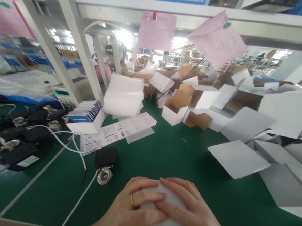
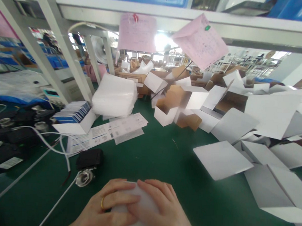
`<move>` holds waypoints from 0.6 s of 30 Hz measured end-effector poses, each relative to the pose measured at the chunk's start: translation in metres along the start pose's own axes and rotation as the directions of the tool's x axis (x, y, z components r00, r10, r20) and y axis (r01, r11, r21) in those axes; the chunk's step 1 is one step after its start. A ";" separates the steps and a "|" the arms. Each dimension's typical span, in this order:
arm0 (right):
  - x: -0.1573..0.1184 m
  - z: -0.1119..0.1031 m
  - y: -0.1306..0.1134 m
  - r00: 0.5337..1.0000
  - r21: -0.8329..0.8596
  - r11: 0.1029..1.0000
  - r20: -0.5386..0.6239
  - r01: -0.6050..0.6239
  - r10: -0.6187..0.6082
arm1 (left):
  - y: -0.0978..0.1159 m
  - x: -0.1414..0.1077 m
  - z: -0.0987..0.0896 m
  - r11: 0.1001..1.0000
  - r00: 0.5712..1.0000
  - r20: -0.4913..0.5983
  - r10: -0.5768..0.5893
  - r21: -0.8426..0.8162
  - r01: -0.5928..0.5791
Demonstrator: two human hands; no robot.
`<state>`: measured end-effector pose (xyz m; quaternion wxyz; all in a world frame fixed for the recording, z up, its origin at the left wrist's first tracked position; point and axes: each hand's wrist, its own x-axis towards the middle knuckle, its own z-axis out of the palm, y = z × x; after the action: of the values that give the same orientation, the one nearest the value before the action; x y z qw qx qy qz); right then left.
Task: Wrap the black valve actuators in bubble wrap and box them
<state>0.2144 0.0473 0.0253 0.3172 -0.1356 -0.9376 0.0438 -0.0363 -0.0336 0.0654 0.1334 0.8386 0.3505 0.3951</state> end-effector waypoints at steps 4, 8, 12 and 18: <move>0.007 -0.011 0.005 1.000 0.064 0.998 -0.006 -0.016 0.017 | -0.003 0.004 -0.001 0.994 0.999 -0.033 0.001 -0.105 -0.005; 0.004 -0.011 0.005 0.999 0.033 0.999 0.034 0.023 -0.024 | -0.004 0.001 0.002 0.989 0.999 -0.026 -0.047 -0.143 0.043; -0.006 0.004 0.000 0.994 -0.051 0.993 -0.017 -0.107 0.107 | -0.008 -0.009 0.011 0.991 0.999 -0.012 -0.042 -0.130 0.040; -0.001 0.008 -0.008 0.978 -0.113 0.988 -0.189 -0.106 0.083 | -0.010 -0.016 0.024 1.000 0.991 -0.130 -0.020 0.005 0.020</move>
<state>0.2089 0.0390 0.0196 0.3912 -0.2026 -0.8977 -0.0116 -0.0303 -0.0361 0.0355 0.1117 0.8079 0.3680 0.4465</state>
